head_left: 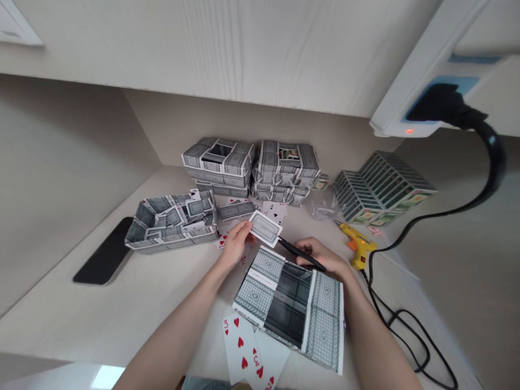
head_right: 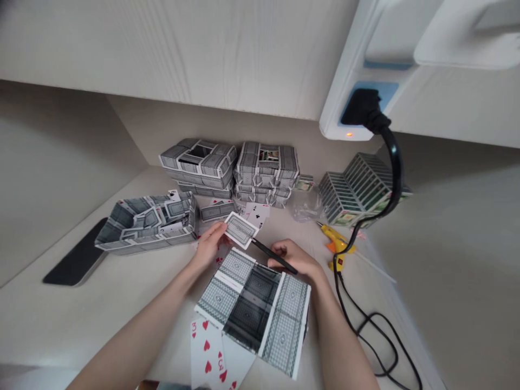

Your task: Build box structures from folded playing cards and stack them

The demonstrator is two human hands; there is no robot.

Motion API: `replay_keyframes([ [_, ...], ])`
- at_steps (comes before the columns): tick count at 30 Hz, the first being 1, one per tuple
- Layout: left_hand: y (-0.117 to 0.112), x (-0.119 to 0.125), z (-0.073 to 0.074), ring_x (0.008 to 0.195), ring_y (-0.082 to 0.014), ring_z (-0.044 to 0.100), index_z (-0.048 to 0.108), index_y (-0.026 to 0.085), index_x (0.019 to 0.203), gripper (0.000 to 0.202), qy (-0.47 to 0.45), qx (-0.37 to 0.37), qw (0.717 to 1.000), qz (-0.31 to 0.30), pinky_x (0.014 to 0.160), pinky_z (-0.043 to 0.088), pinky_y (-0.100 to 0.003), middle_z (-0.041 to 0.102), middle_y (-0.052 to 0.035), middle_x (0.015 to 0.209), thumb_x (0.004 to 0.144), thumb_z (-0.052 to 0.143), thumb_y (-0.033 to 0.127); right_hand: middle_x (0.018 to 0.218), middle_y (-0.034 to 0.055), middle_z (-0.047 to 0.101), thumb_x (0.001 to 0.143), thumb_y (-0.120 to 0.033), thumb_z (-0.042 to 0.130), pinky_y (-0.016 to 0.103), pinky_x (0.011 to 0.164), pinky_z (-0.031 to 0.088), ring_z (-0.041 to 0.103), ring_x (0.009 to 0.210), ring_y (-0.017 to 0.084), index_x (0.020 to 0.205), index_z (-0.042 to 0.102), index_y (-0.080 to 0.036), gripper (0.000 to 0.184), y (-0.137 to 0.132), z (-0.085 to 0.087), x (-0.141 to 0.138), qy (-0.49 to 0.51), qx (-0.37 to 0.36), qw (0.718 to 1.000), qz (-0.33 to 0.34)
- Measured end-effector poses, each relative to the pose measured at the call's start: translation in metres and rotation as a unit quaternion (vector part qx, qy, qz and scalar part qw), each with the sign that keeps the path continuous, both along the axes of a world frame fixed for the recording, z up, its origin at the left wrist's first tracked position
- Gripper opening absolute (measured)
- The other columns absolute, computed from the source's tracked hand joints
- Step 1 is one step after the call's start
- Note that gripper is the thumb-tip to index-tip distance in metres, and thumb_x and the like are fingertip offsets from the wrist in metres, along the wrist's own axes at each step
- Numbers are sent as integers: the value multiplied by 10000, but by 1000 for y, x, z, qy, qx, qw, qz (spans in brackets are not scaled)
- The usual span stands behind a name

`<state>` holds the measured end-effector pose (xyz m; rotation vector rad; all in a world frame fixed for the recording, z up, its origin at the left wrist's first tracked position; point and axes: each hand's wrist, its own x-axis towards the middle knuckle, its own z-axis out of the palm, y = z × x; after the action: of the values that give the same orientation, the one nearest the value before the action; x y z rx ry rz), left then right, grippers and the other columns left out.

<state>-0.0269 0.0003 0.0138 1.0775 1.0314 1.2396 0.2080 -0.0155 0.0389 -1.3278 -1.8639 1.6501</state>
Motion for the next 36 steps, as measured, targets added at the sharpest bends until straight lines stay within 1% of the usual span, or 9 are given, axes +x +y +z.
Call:
replay_keyframes([
  [7,1,4,-5,552,-116,499,527,168,669,344,14,6,1000,-5,553,412,-238,533,4,584,755,524,501,455,-64,390,623,-438,660,201,401,225,368,425,75,548,429,-176,357,-1,-1,-1,13,-10,1000,-12],
  [11,0,2,-2,563,-115,495,535,164,666,338,40,21,999,-15,562,403,-233,535,4,590,773,513,484,433,-66,398,633,-441,663,200,389,210,357,400,69,547,447,-170,357,-3,-1,0,20,-13,1000,-15],
  [16,-1,1,5,572,-112,484,545,158,650,320,69,41,997,-10,576,387,-229,531,9,585,802,493,435,400,-65,412,638,-404,671,200,367,172,328,364,58,541,485,-156,325,-4,1,-1,35,-33,998,-45],
  [20,-1,0,6,562,-116,482,536,165,641,312,73,46,996,-2,570,380,-234,524,14,574,805,486,426,380,-72,405,633,-364,682,197,348,170,314,344,54,542,499,-154,293,-4,0,-3,38,-43,997,-55],
  [23,0,-2,5,573,-118,480,531,167,636,300,83,47,995,5,589,373,-234,516,17,573,809,483,407,379,-72,407,639,-372,677,196,342,181,318,339,56,541,496,-156,299,-3,-2,-5,36,-43,997,-57],
  [26,1,-3,5,605,-117,475,536,164,644,281,93,48,994,8,620,365,-230,511,19,597,813,481,382,391,-74,396,637,-395,674,194,353,190,331,352,58,539,483,-159,319,-2,-3,-5,31,-29,998,-47],
  [29,1,-3,6,622,-116,464,543,163,659,266,90,47,995,5,624,355,-225,504,22,617,809,486,375,414,-75,383,627,-420,677,192,372,202,348,379,63,535,454,-166,351,0,-4,-4,22,-4,1000,-18],
  [32,0,-2,6,621,-114,455,539,163,648,271,78,49,996,9,617,349,-221,494,26,616,796,501,387,434,-70,381,623,-440,673,193,387,214,360,404,69,538,436,-170,370,2,-4,-3,11,19,1000,2],
  [36,0,0,4,617,-116,460,539,167,640,275,50,44,998,22,613,359,-220,495,27,614,779,513,403,462,-61,399,613,-464,670,196,400,231,382,434,81,559,455,-167,370,3,-3,-4,7,26,1000,7],
])
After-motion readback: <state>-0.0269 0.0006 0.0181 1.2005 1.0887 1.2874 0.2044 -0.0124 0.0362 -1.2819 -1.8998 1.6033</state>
